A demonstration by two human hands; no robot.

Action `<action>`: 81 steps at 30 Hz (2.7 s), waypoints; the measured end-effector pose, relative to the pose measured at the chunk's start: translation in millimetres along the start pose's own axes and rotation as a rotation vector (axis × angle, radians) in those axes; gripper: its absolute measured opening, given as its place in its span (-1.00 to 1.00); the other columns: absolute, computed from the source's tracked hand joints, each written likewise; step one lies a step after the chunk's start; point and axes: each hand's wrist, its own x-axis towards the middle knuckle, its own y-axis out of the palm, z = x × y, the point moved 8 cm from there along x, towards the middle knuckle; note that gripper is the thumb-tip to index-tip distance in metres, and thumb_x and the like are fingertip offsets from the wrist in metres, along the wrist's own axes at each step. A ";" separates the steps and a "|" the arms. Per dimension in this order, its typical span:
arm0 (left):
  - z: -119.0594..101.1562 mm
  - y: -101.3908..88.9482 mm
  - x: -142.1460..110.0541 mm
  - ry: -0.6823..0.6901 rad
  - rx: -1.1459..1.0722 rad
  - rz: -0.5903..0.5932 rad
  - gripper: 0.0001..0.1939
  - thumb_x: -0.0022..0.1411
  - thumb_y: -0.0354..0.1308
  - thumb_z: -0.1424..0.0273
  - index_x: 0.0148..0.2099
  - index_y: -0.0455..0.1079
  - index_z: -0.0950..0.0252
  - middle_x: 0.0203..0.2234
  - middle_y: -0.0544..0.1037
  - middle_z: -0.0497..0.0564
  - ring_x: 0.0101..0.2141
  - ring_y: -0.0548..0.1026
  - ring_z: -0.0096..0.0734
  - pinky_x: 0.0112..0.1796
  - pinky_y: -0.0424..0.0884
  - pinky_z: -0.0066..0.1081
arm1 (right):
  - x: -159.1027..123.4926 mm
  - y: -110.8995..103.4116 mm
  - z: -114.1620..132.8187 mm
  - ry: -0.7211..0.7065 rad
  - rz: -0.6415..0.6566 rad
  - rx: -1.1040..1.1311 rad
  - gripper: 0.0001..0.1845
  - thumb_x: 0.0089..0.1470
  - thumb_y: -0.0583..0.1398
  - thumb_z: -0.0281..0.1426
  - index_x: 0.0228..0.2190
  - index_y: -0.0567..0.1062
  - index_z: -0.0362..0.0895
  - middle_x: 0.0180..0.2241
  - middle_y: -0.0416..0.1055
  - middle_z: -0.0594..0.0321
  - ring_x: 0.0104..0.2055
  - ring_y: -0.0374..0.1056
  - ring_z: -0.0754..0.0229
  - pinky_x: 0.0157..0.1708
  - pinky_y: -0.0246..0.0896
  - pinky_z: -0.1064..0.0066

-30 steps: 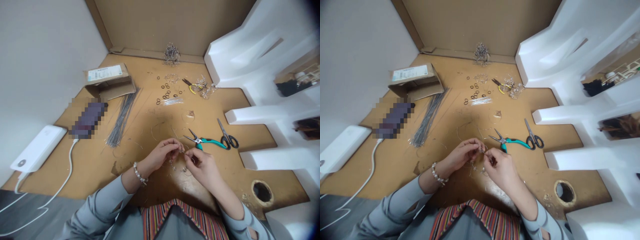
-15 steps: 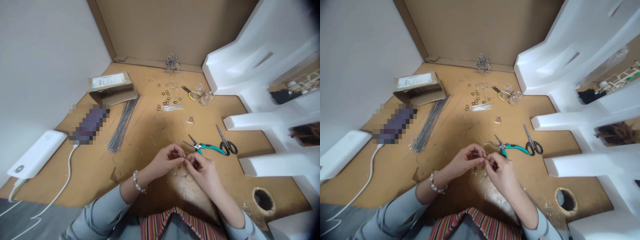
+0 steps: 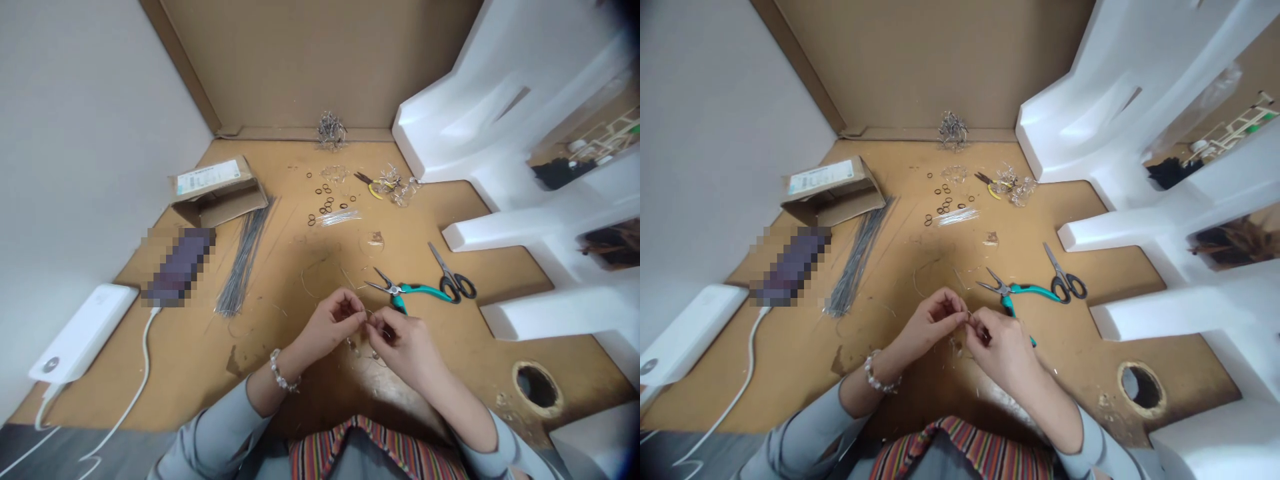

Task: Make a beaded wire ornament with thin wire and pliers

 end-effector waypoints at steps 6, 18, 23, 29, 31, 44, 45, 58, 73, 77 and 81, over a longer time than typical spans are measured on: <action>-2.9 2.7 -1.5 0.014 0.000 0.021 -0.90 0.12 0.13 0.44 -0.32 0.25 0.30 -0.38 0.42 -0.02 -0.32 0.40 -0.47 -0.25 0.33 -0.43 | -1.4 -6.1 1.7 -0.018 -0.051 -0.063 -0.82 0.08 0.08 -0.38 -0.54 0.35 -0.10 -0.62 0.32 0.34 -0.59 0.22 0.35 -0.54 0.05 0.52; 0.8 -2.1 -1.1 0.005 0.003 -0.012 -0.88 0.14 0.14 0.38 -0.31 0.26 0.30 -0.41 0.42 -0.03 -0.35 0.39 -0.49 -0.28 0.31 -0.45 | -2.1 -2.3 1.5 -0.026 -0.028 -0.058 -0.83 0.09 0.08 -0.37 -0.52 0.35 -0.10 -0.64 0.28 0.35 -0.60 0.19 0.35 -0.54 0.01 0.51; 0.1 -2.4 -1.4 -0.003 0.051 0.006 -0.88 0.16 0.14 0.37 -0.29 0.29 0.31 -0.41 0.39 -0.04 -0.37 0.37 -0.52 -0.31 0.29 -0.49 | -2.1 -0.5 0.6 -0.039 -0.010 -0.026 -0.80 0.11 0.06 -0.34 -0.51 0.36 -0.10 -0.61 0.31 0.35 -0.60 0.18 0.36 -0.53 0.03 0.51; 5.5 -4.3 -0.6 -0.067 0.054 -0.021 -0.85 0.12 0.17 0.35 -0.32 0.31 0.32 -0.45 0.42 -0.03 -0.38 0.38 -0.50 -0.33 0.28 -0.47 | -2.1 -1.0 2.6 -0.041 0.054 -0.024 -0.81 0.10 0.11 -0.27 -0.43 0.42 -0.11 -0.58 0.36 0.33 -0.58 0.23 0.34 -0.51 0.08 0.48; 7.0 -6.8 0.2 -0.080 0.051 -0.049 -0.84 0.09 0.20 0.35 -0.34 0.32 0.33 -0.47 0.41 -0.05 -0.41 0.36 -0.52 -0.35 0.26 -0.48 | -1.8 -12.1 -2.4 -0.030 0.044 -0.039 -0.77 0.10 0.12 -0.22 -0.36 0.45 -0.11 -0.51 0.41 0.28 -0.52 0.29 0.30 -0.47 0.14 0.46; 14.2 -2.3 2.3 -0.113 -0.272 0.062 -0.81 0.06 0.25 0.36 -0.35 0.32 0.35 -0.52 0.44 -0.05 -0.48 0.36 -0.55 -0.40 0.28 -0.50 | -11.0 -48.2 -68.7 0.001 0.017 -0.789 -0.43 0.07 0.08 -0.20 0.07 0.29 -0.21 0.07 0.30 0.01 0.06 0.21 -0.10 -0.04 0.13 0.11; 13.8 -2.3 2.2 -0.112 -0.279 0.066 -0.81 0.06 0.25 0.36 -0.35 0.33 0.35 -0.52 0.45 -0.06 -0.49 0.36 -0.56 -0.40 0.27 -0.50 | -11.7 -46.4 -67.3 -0.002 0.024 -0.781 -0.44 0.07 0.07 -0.19 0.06 0.29 -0.21 0.08 0.29 0.02 0.06 0.21 -0.09 -0.03 0.12 0.12; 14.8 -5.4 2.7 -0.114 -0.209 0.003 -0.81 0.02 0.26 0.37 -0.38 0.31 0.34 -0.55 0.41 -0.08 -0.51 0.33 -0.58 -0.42 0.26 -0.50 | -2.1 -32.7 -52.3 0.038 0.012 -0.858 -0.49 -0.02 0.10 -0.30 -0.01 0.34 -0.20 -0.08 0.37 -0.02 -0.09 0.27 -0.10 -0.29 0.23 0.23; -9.6 -23.8 -1.1 0.062 0.307 -0.229 -0.96 0.10 0.11 0.46 -0.39 0.30 0.32 -0.52 0.37 -0.09 -0.47 0.33 -0.55 -0.43 0.26 -0.52 | -29.7 -78.5 -10.3 -0.255 0.085 -0.749 -0.58 -0.08 0.16 -0.32 -0.12 0.41 -0.14 -0.16 0.34 0.03 -0.15 0.25 -0.03 -0.17 0.17 0.16; -11.5 -21.8 -2.4 0.071 0.332 -0.232 -0.96 0.10 0.09 0.46 -0.39 0.30 0.32 -0.53 0.37 -0.09 -0.48 0.32 -0.55 -0.44 0.26 -0.52 | -22.0 -72.2 16.4 -0.350 0.112 -0.911 -0.64 -0.04 0.13 -0.34 -0.16 0.45 -0.15 -0.26 0.39 0.04 -0.23 0.24 -0.01 -0.30 0.08 0.22; -12.6 -20.8 -3.0 0.070 0.324 -0.232 -0.96 0.10 0.09 0.47 -0.40 0.30 0.32 -0.54 0.37 -0.09 -0.49 0.32 -0.55 -0.44 0.27 -0.51 | -15.0 -69.3 27.7 -0.376 0.109 -0.997 -0.64 -0.10 0.11 -0.45 -0.19 0.46 -0.15 -0.36 0.40 0.07 -0.29 0.23 0.01 -0.36 0.00 0.26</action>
